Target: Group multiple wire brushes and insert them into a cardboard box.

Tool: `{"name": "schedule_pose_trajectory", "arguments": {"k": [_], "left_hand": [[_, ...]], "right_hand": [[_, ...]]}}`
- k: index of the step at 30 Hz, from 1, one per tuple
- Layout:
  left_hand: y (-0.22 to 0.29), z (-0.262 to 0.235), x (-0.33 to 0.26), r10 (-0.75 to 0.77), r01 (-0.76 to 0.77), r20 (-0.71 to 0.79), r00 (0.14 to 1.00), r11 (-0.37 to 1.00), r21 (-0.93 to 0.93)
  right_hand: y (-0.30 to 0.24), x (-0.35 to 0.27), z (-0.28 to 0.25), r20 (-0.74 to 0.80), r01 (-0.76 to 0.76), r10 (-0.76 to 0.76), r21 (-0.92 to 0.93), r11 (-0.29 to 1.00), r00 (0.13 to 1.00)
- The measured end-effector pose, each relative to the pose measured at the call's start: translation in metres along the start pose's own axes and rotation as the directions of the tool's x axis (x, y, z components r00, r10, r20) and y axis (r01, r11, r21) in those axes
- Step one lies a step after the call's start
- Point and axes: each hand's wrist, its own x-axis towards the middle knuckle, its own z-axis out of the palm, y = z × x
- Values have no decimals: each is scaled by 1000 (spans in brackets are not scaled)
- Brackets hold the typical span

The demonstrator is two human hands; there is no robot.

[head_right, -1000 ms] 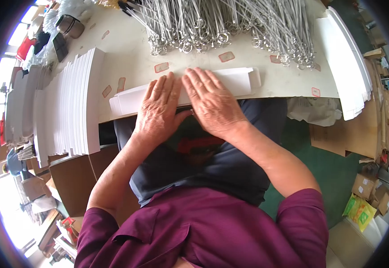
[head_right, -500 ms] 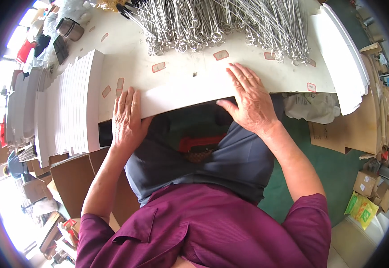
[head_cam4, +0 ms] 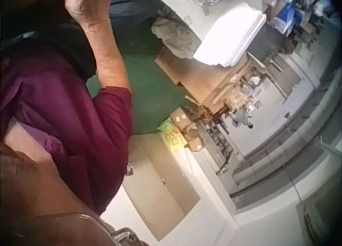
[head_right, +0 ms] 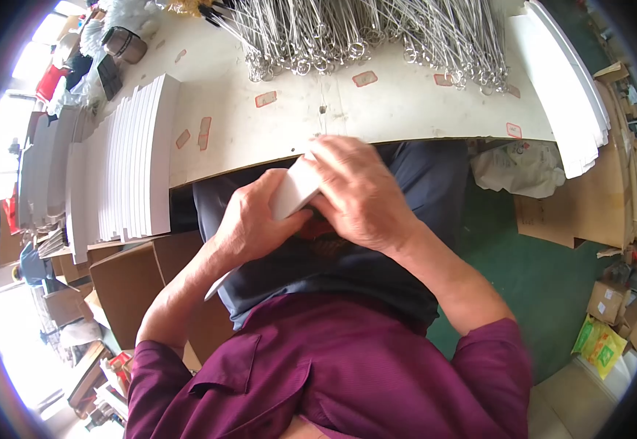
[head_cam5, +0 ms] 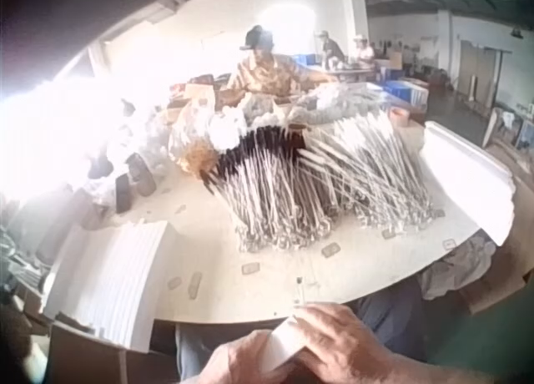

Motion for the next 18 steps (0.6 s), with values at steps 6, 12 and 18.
{"name": "schedule_pose_trajectory", "arguments": {"k": [6, 12, 18], "left_hand": [[-4, 8, -18, -46, 47, -148, 988, 999, 1], [-4, 31, -25, 29, -24, -221, 975, 999, 28], [-5, 42, -27, 24, -24, -213, 977, 1000, 1]], "right_hand": [[-8, -32, 7, -168, -189, 210, 133, 973, 963], [-24, -38, 28, -143, -265, 323, 322, 909, 935], [-26, -43, 34, 187, -547, 607, 680, 488, 773]]}}
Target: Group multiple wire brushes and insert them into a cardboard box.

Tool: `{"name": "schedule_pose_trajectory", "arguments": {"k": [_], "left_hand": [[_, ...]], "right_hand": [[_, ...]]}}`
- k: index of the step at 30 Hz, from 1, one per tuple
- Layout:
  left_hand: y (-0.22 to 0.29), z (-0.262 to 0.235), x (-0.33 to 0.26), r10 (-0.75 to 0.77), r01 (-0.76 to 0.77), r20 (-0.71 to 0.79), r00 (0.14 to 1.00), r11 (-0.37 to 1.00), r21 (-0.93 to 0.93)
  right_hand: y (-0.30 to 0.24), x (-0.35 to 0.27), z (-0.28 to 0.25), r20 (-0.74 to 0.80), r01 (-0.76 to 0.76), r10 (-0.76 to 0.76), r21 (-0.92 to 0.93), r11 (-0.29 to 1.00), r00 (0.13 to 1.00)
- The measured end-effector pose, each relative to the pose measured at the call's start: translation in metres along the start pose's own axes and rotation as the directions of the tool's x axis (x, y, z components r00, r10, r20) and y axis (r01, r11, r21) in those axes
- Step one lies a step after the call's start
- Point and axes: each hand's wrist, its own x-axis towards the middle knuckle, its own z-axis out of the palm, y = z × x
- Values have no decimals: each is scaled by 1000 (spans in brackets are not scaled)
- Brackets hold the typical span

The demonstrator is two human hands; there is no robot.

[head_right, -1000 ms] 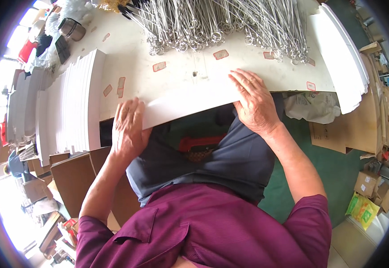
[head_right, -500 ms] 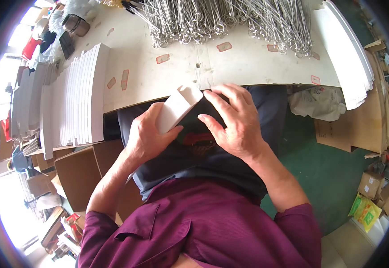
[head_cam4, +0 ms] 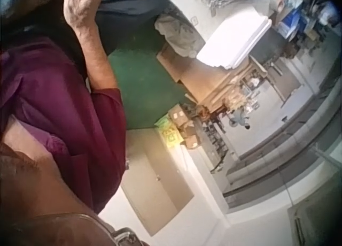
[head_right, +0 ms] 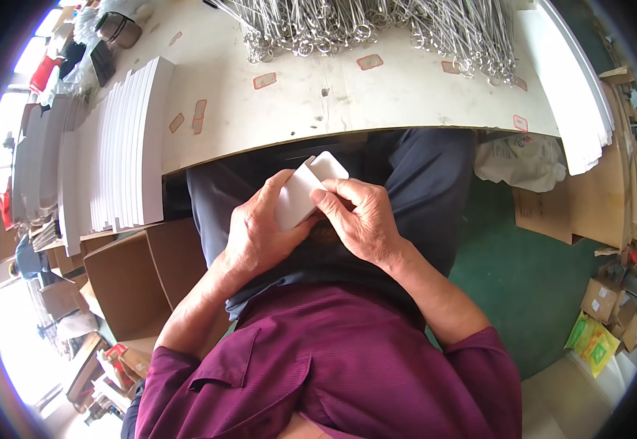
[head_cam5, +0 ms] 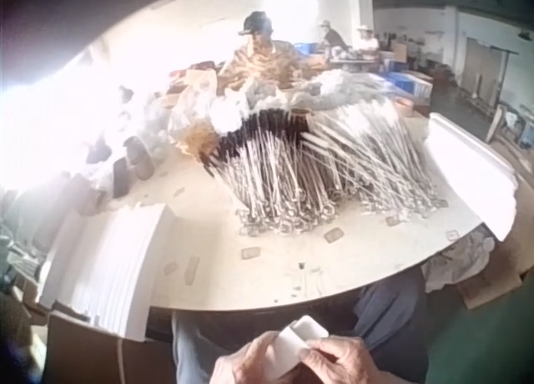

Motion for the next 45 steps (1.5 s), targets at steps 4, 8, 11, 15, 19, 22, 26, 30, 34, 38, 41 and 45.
{"name": "schedule_pose_trajectory", "arguments": {"k": [4, 8, 11, 15, 19, 22, 26, 30, 34, 38, 41, 45], "left_hand": [[4, -4, 7, 24, -23, 14, 1000, 999, -24], [5, -5, 8, 18, -15, 47, 999, 998, -63], [6, -6, 10, 7, 0, 84, 996, 996, -88], [4, -8, 10, 31, -24, 97, 995, 997, -77], [10, -13, 16, 53, -51, 133, 990, 999, -19], [12, -13, 18, 14, -17, 191, 981, 1000, 13], [8, -6, 12, 47, -50, 172, 984, 999, 11], [6, -4, 11, 105, -102, 124, 987, 994, -23], [6, -5, 11, 75, -61, 107, 991, 990, -123], [4, -6, 10, 53, -46, 72, 996, 995, -91], [6, -9, 7, 3, 1, 41, 999, 997, -82], [2, -6, 3, -24, 24, 28, 999, 999, -24]], "right_hand": [[-5, 5, 3, 17, 55, -54, -86, 995, 998], [-8, 5, 2, 75, 41, -29, -150, 988, 997], [-3, 2, 2, 112, 30, -9, -191, 981, 994], [-6, 5, 8, 14, 210, -210, -145, 967, 978], [-5, -4, 9, 16, 182, -182, -170, 968, 983], [-8, -10, 9, -51, -64, 75, 196, 978, 996], [4, -7, 10, -80, -49, 55, 74, 996, 995], [0, -5, 9, -86, 133, -147, -155, 979, 985], [-4, -4, 16, -121, 214, -255, -276, 937, 959], [-1, 0, 21, -102, 257, -304, -321, 911, 947], [-15, 4, 19, -60, 274, -314, -355, 894, 947], [-16, 5, 14, -49, -199, 206, 110, 974, 977]]}}
